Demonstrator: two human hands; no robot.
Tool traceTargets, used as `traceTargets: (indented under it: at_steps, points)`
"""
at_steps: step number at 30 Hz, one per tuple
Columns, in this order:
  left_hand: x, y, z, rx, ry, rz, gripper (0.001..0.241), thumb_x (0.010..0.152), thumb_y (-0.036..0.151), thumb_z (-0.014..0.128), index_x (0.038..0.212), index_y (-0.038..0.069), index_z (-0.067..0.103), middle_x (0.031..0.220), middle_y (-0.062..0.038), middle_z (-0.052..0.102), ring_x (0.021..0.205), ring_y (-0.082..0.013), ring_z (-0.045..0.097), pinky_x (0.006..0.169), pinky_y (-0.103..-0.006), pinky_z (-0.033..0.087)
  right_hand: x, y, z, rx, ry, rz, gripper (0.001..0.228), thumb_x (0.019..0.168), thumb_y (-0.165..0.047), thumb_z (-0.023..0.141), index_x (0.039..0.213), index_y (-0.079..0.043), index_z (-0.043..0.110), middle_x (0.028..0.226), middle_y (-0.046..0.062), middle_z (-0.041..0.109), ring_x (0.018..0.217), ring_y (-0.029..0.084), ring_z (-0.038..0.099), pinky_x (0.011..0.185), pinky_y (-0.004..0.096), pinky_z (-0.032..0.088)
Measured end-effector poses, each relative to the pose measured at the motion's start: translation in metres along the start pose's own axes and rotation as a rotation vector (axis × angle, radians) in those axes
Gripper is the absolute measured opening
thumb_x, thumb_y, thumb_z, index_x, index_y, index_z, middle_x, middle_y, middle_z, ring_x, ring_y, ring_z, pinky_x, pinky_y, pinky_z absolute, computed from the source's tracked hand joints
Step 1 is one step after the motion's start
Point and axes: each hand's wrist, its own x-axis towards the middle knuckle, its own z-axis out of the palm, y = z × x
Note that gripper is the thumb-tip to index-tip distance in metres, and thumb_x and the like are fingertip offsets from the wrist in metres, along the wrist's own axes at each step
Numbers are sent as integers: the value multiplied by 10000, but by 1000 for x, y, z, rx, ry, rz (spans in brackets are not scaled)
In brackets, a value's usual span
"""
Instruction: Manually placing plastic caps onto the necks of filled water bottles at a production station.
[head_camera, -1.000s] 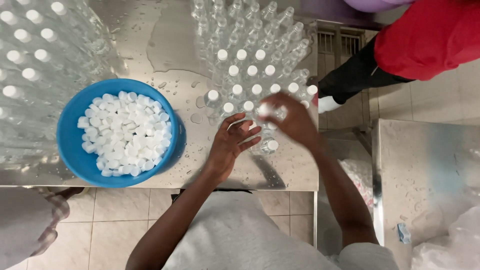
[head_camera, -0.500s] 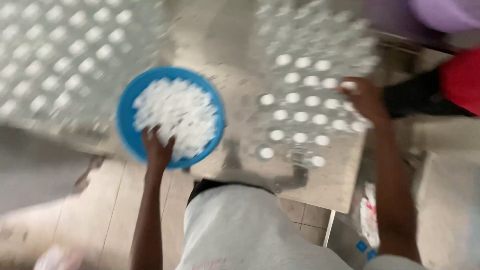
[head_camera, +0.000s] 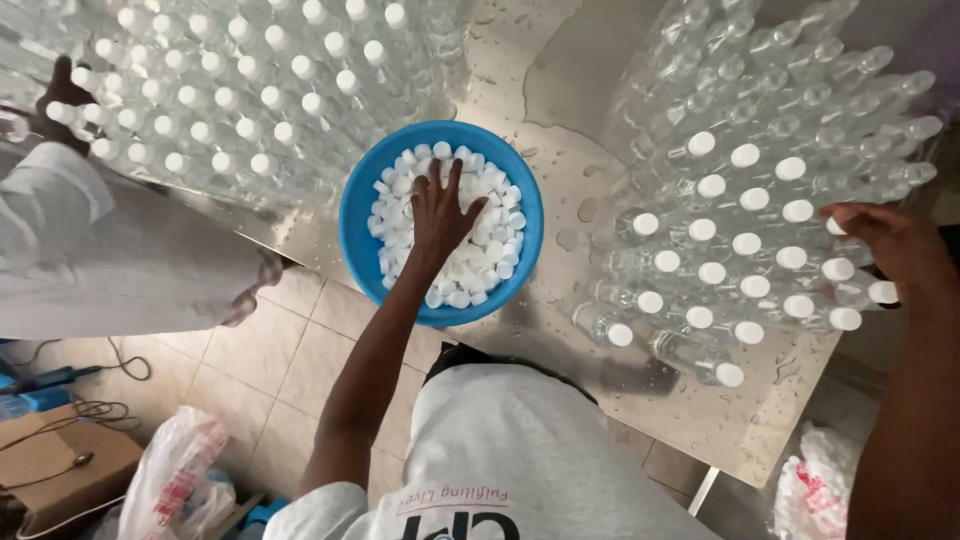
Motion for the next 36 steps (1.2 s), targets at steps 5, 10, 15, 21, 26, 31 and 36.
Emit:
traceTargets:
  at_steps: [5, 10, 15, 21, 26, 31, 36]
  points:
    - [-5, 8, -19, -27, -46, 260, 575, 1041, 529, 688, 1444, 129, 602, 1402, -189, 573, 1199, -468, 565, 728, -615, 569, -20, -15, 4, -59, 49, -41, 347, 1197, -426, 685, 1408, -163, 771, 1325, 30, 730, 1216, 154, 614, 972, 379, 443]
    - [-23, 15, -22, -8, -172, 398, 521, 964, 456, 741, 1380, 158, 640, 1332, -156, 609, 1204, -405, 564, 762, -571, 565, -31, -37, 11, 12, 83, -43, 343, 1179, -373, 686, 1417, -134, 751, 1373, 41, 732, 1240, 156, 630, 998, 353, 448]
    - [-20, 5, -10, -67, -147, 480, 487, 876, 415, 843, 1244, 163, 649, 1369, -225, 537, 1161, -456, 567, 806, -589, 566, -39, -46, 16, -35, 132, -58, 313, 1224, -322, 651, 1432, -109, 748, 1407, 72, 722, 1286, 221, 637, 1020, 431, 456]
    - [-18, -21, 13, -258, -144, 711, 311, 1088, 281, 683, 1360, 153, 606, 1369, -221, 558, 1062, -383, 664, 511, -450, 509, 26, 66, 10, -35, 104, -306, 401, 1209, -423, 647, 1377, -73, 746, 1333, 68, 745, 1221, 160, 636, 1061, 351, 459]
    - [-10, -14, -25, -575, -226, 112, 233, 1110, 321, 667, 1297, 182, 680, 1324, -154, 552, 1129, -445, 683, 863, -562, 599, -18, 17, 25, -99, 430, -468, 349, 1150, -324, 849, 1400, -91, 783, 1196, 148, 728, 1121, 317, 727, 1043, 455, 538]
    - [-19, 7, -84, -1565, -382, -605, 236, 1159, 483, 506, 1214, 269, 591, 1264, -18, 621, 1000, -186, 641, 831, -394, 598, -112, -105, 69, -32, 530, -535, 242, 1098, -163, 811, 1328, -93, 786, 1188, 94, 741, 1154, 306, 715, 1066, 412, 522]
    - [-55, 61, -107, -2151, -470, -907, 265, 1040, 454, 616, 1010, 222, 740, 1011, 17, 807, 899, -181, 783, 738, -429, 668, -178, -225, 177, 153, 37, -681, 386, 1057, -276, 749, 1415, -134, 721, 1321, 151, 691, 1309, 367, 656, 1147, 516, 495]
